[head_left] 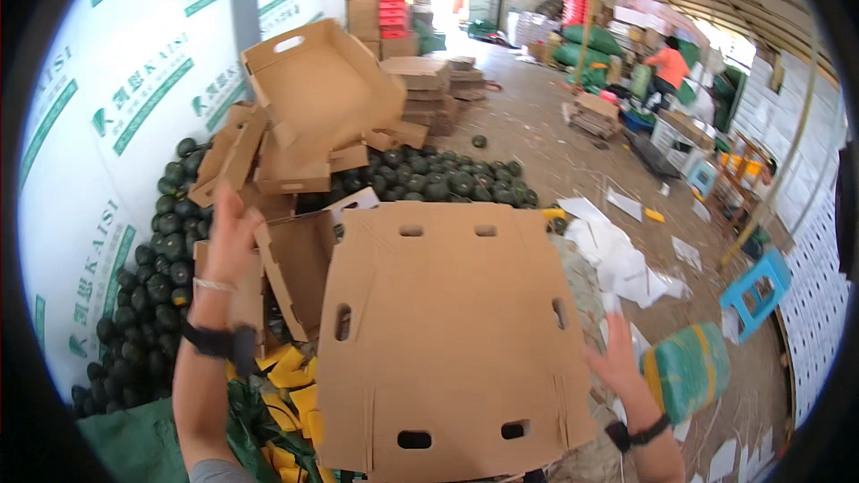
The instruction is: The person sits on the floor and folds flat cardboard sheets into box shapes. They repeatedly fold the flaps and tuck them into slots to form the box structure, then place the finished boxes onto a growing stack.
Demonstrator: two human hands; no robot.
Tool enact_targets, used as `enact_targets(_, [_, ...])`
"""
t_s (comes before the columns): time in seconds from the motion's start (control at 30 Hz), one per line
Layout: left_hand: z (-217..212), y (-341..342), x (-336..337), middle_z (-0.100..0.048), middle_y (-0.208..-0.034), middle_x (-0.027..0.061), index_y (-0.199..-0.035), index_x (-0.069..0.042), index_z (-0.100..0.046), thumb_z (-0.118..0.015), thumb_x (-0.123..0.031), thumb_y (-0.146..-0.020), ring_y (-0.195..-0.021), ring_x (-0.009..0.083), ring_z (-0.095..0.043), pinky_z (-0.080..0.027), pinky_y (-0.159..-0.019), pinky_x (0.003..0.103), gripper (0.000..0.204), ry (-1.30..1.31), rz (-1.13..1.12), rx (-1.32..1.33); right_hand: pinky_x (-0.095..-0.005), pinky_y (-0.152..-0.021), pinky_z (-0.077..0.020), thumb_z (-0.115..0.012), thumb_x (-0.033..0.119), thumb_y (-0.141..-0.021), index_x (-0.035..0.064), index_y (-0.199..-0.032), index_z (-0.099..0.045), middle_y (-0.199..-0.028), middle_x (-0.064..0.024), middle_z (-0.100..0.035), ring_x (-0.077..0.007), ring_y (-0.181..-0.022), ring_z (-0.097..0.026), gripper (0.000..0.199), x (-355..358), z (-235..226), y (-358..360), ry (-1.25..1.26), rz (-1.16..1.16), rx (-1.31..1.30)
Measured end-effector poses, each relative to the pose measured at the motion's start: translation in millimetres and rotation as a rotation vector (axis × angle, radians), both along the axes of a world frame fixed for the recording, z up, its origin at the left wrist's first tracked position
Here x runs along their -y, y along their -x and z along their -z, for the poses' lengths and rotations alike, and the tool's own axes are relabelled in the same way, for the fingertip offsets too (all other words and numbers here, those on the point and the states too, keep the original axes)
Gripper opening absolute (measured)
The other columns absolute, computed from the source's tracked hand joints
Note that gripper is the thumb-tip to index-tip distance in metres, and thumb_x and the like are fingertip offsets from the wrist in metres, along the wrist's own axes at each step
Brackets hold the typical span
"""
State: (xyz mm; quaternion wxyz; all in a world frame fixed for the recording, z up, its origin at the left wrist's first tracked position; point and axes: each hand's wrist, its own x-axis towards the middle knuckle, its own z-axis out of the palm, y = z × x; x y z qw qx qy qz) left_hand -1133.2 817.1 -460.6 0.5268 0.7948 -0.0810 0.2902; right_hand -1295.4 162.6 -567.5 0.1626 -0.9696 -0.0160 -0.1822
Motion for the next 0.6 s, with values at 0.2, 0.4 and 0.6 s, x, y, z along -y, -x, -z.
enact_targets(0.2, [152.0,161.1,90.8,-0.033,-0.149,0.0256,-0.149,0.006,-0.018,-0.082,-0.034,-0.073,-0.139,0.0359,-0.034,-0.028,-0.114,0.041,0.108,-0.061,0.136,-0.648,-0.0449,-0.112,-0.0326,-0.082,0.027,-0.071,-0.0025,-0.146,-0.024,-0.141,-0.0263,-0.043,-0.0400,-0.132,-0.041,0.099,-23.3,32.2,47.7,-0.662,-0.041,-0.423])
enact_targets(0.4, [103.4,178.2,137.6,-0.040,-0.143,0.0301,-0.142,0.010,-0.030,-0.068,-0.014,-0.082,-0.133,0.0396,-0.042,-0.036,-0.110,0.041,0.075,-0.350,0.084,-0.471,-0.0439,-0.109,-0.0359,-0.066,0.017,-0.081,-0.0087,-0.133,-0.043,-0.134,-0.0291,-0.046,-0.0441,-0.128,-0.042,0.063,-64.7,-26.2,59.0,-0.002,-0.334,-0.194])
enact_targets(0.6, [90.5,168.8,209.7,-0.034,-0.147,0.0280,-0.136,0.010,-0.039,-0.075,-0.030,-0.078,-0.135,0.0424,-0.038,-0.039,-0.108,0.047,0.080,-0.976,0.504,-0.379,-0.0449,-0.091,-0.0453,-0.066,0.019,-0.079,0.0029,-0.128,-0.051,-0.120,-0.0222,-0.052,-0.0355,-0.110,-0.054,0.053,-95.6,-4.3,19.1,0.381,-0.696,-0.312])
